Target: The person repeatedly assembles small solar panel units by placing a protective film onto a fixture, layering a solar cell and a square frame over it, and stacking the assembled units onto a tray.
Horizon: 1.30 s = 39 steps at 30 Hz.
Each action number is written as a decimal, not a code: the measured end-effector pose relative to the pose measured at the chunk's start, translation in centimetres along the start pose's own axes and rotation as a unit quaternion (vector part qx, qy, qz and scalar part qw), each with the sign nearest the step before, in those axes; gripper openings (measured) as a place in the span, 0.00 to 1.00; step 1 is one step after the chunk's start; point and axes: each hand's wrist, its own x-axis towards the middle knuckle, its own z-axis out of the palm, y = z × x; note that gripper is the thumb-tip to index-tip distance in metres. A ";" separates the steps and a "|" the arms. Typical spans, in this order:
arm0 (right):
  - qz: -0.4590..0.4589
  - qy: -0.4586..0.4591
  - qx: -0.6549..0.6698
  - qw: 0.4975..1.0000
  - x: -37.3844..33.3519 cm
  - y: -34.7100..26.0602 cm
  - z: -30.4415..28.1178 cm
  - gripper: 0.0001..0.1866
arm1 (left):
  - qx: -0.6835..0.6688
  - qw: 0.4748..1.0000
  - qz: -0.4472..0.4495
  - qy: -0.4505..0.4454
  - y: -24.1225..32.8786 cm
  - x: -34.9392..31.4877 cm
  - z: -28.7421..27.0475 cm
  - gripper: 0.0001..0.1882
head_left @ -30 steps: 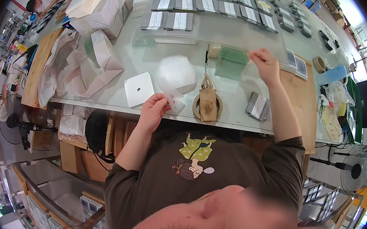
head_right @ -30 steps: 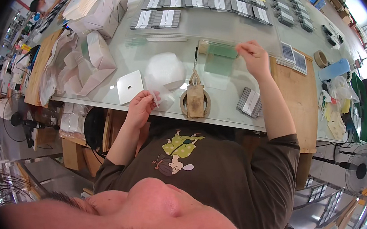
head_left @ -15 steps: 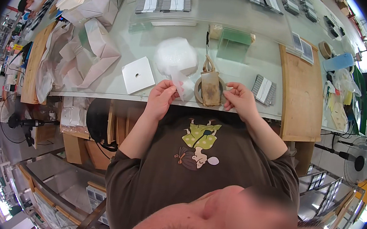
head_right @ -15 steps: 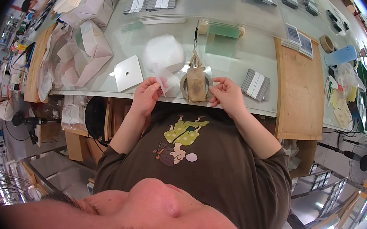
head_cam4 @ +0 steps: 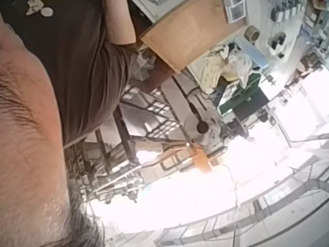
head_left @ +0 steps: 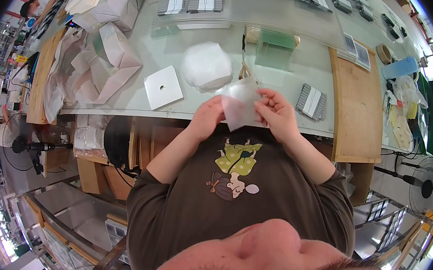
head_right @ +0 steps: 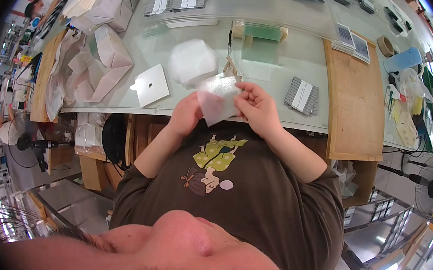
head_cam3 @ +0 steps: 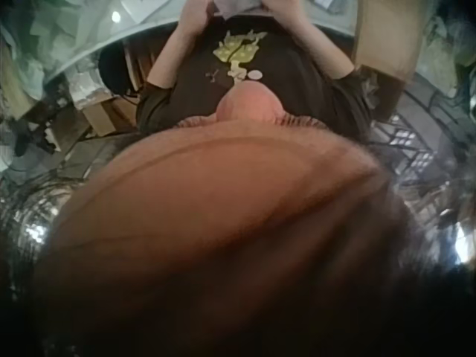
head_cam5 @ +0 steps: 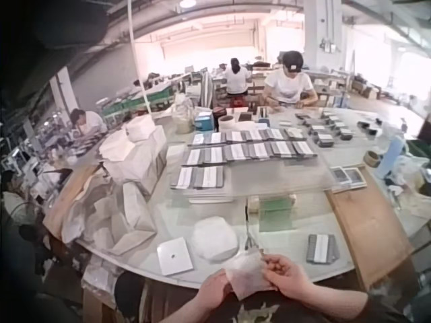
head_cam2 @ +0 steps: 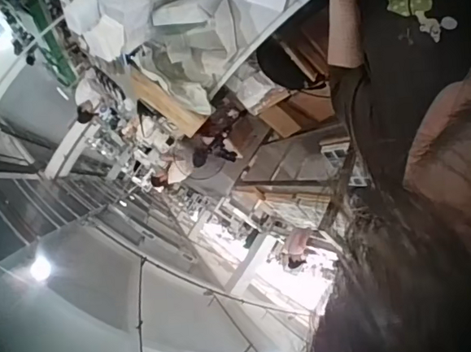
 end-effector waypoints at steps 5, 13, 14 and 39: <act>-0.019 0.078 -0.026 0.996 0.8 0.0 -0.2 0.21 | 0.180 0.976 -0.051 0.108 1.2 1.2 0.4 0.14; -0.105 0.152 -0.306 0.934 1.7 1.7 -1.7 0.22 | 0.490 0.852 -0.020 0.184 0.6 3.4 0.0 0.18; -0.104 0.152 -0.306 0.934 1.8 2.0 -1.9 0.22 | 0.490 0.851 -0.022 0.186 0.5 3.5 0.0 0.18; -0.122 0.146 -0.263 0.946 1.1 2.8 -1.9 0.20 | 0.451 0.872 -0.030 0.187 0.6 3.2 0.0 0.19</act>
